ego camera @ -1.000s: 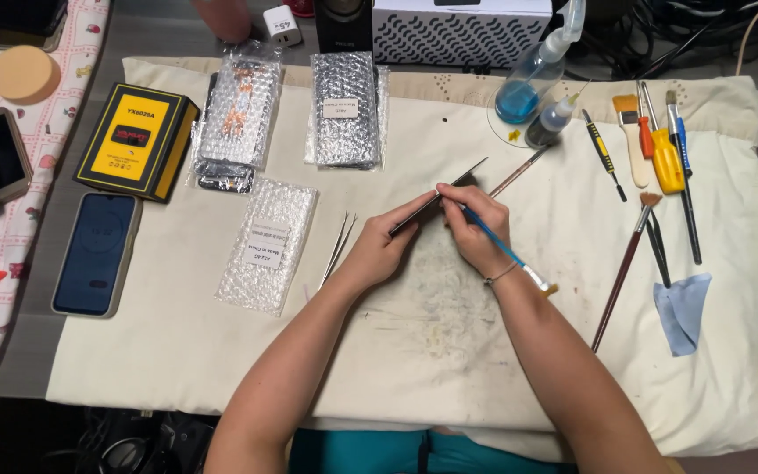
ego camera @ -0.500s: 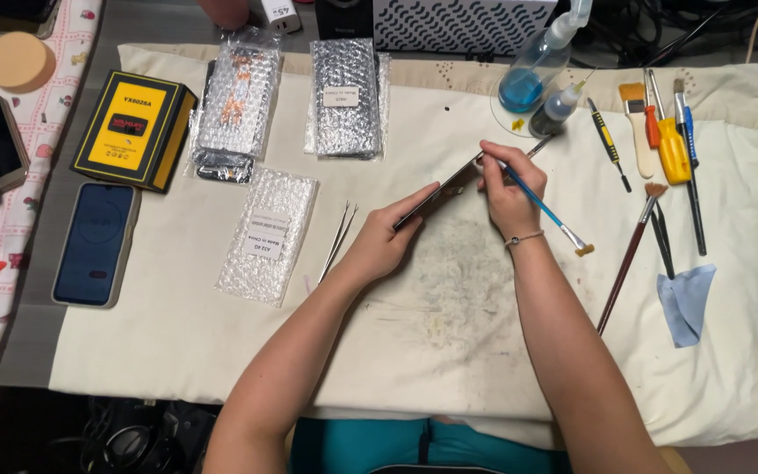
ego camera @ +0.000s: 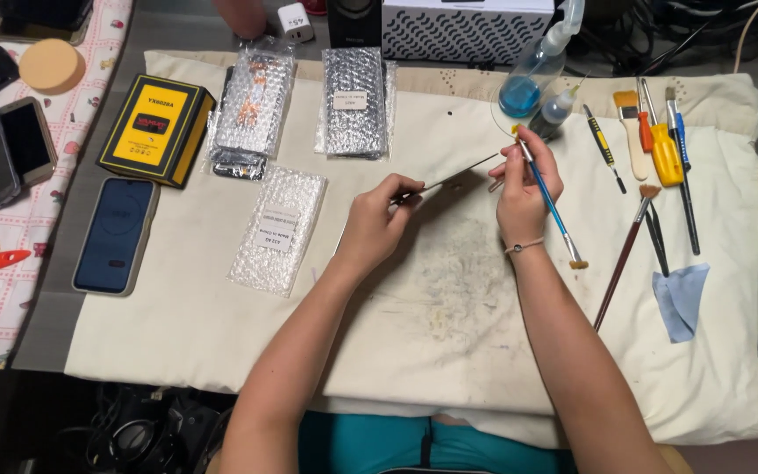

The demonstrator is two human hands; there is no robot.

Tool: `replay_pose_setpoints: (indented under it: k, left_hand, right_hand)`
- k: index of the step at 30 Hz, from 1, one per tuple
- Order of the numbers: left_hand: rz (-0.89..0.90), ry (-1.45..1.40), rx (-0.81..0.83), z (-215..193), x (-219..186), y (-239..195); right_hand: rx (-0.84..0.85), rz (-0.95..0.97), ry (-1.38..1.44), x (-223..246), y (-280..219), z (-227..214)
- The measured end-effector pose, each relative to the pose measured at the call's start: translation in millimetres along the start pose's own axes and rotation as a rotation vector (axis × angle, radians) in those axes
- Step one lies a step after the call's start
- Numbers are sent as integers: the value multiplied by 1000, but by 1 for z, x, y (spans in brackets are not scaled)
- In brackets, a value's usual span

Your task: The person uses a small brush to clean the edges and seams of a smartphone, then wipes the screen with a cloth. They handle a bubble-wrapped package and a metal cup with a straw, then place the phone on the table.

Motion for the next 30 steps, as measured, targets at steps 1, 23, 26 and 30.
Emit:
replay_pose_setpoints:
  k: [1,23,26,30]
  left_hand:
    - [9,5,-3,-3,-5,8]
    - [386,-357,-138,26,-44,44]
    - [392,-356,-105,21,-46,46]
    - [385,-408,25,14,-48,48]
  right_hand:
    - [-3,-10,3,7,4,0]
    - [210,-36,195,62,27,26]
    - [212,-82,174,65,29,26]
    - [218,-93,151,59,29,19]
Point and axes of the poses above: each hand's wrist, its own y-axis towards the middle knuckle, its own z-axis out of the palm, x = y × z, the point moved 5 cm from there along y, towards the middle knuckle, and after that the axes turned 12 degrees about x, right-handed, at the moved point
